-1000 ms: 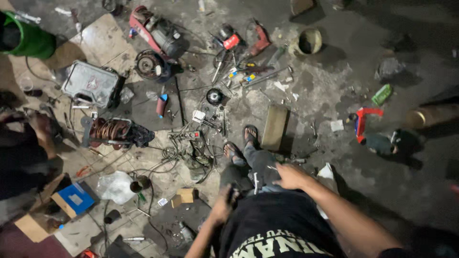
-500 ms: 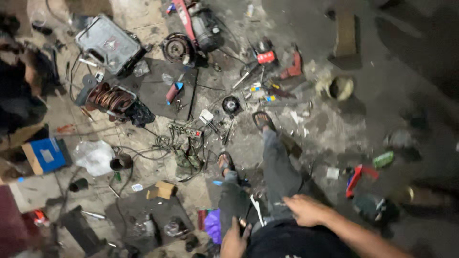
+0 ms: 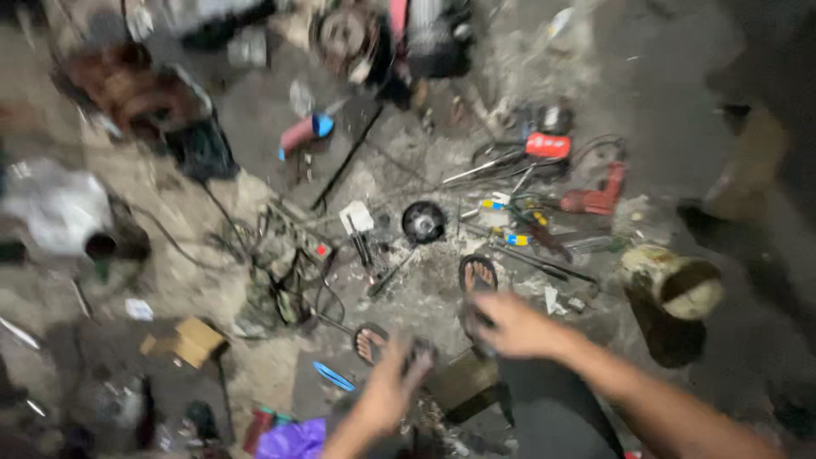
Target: The person disassembles a motor, removes the rotor, and cleans the copper windings using a wire brush. They then reassemble the rotor into the motor housing.
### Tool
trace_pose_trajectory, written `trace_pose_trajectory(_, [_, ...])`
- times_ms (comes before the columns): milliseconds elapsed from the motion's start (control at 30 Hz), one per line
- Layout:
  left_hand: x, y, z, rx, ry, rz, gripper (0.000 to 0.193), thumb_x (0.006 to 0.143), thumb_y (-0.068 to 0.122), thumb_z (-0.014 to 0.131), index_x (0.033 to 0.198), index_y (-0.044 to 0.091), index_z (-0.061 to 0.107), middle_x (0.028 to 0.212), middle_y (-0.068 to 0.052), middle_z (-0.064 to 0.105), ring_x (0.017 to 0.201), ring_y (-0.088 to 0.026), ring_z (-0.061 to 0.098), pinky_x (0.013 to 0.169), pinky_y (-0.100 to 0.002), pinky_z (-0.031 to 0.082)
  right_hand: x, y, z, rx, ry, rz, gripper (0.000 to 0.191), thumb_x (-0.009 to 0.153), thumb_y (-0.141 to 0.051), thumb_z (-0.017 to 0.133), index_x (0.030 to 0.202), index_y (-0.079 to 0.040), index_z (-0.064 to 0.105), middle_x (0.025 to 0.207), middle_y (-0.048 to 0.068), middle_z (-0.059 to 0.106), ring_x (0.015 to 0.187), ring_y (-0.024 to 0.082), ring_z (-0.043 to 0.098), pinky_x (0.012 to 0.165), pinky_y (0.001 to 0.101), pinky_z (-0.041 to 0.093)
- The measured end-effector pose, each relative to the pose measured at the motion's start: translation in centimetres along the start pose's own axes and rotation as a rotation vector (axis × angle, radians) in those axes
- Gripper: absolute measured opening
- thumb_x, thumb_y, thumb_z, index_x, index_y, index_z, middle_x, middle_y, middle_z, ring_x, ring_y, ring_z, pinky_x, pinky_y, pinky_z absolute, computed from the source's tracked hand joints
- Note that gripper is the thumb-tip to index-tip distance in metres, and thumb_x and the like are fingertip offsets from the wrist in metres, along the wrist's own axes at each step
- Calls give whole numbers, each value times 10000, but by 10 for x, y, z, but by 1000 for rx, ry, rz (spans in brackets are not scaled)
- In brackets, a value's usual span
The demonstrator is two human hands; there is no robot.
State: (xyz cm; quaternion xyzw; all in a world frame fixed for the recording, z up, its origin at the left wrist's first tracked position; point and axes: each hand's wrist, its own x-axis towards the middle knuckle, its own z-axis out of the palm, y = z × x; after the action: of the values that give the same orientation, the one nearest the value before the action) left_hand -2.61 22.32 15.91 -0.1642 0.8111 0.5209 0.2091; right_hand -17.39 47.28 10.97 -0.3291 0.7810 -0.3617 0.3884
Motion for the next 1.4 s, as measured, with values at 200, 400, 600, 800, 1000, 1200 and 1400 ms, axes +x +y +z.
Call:
trace_pose_trajectory(200, [140, -104, -12, 8, 219, 193, 375, 911, 254, 732, 1195, 19, 660, 1314, -261, 574, 1244, -400, 578, 1052, -415, 479, 147, 55, -13, -128, 21, -54, 362, 887, -215, 723, 1204, -59, 642, 1012, 178, 707, 917, 376, 689, 817, 462, 545])
trace_pose_trajectory(400, [177, -106, -30, -332, 189, 345, 291, 967, 177, 732, 1211, 32, 668, 1138, -94, 684, 1033, -160, 689, 926, -303, 574, 195, 46, -11, -194, -61, -431, 655, 782, -271, 838, 1287, 11, 531, 1050, 172, 685, 961, 315, 703, 823, 412, 562])
trace_pose_trajectory(600, [145, -63, -18, -333, 318, 417, 300, 955, 230, 739, 1164, 17, 707, 953, -25, 770, 834, -89, 711, 758, -263, 594, 153, -5, -19, -560, 309, -697, 605, 806, -304, 919, 1219, 17, 614, 1061, 176, 694, 905, 286, 720, 794, 388, 581])
trace_pose_trajectory(800, [93, -45, -2, -136, 460, 395, 419, 935, 359, 757, 1155, 23, 635, 1029, -59, 760, 908, -95, 728, 767, -257, 592, 129, 21, -21, -709, 286, -752, 454, 855, -228, 855, 1188, 4, 651, 1015, 163, 698, 886, 287, 709, 780, 394, 570])
trace_pose_trajectory(1000, [-2, -94, -10, 52, 278, 13, 351, 936, 384, 622, 1141, 103, 674, 975, -70, 748, 867, -184, 700, 764, -338, 560, 133, 184, 10, -546, 148, -407, 516, 763, -273, 812, 1190, -26, 661, 999, 174, 696, 901, 333, 691, 816, 427, 553])
trace_pose_trajectory(1200, [-68, -126, 10, -24, 226, 6, 378, 977, 335, 666, 1298, 142, 718, 1095, -24, 750, 1017, -179, 702, 877, -315, 584, 157, 313, 98, -505, 181, -222, 585, 663, -284, 815, 1151, -3, 659, 1041, 242, 688, 987, 431, 648, 867, 501, 518])
trace_pose_trajectory(1400, [-42, -108, 36, 180, 219, -141, 300, 894, 302, 749, 1110, 94, 748, 904, -116, 794, 848, -229, 722, 742, -346, 591, 169, 303, 126, -505, 284, -96, 437, 698, -280, 812, 999, -8, 650, 990, 272, 656, 957, 464, 624, 824, 537, 503])
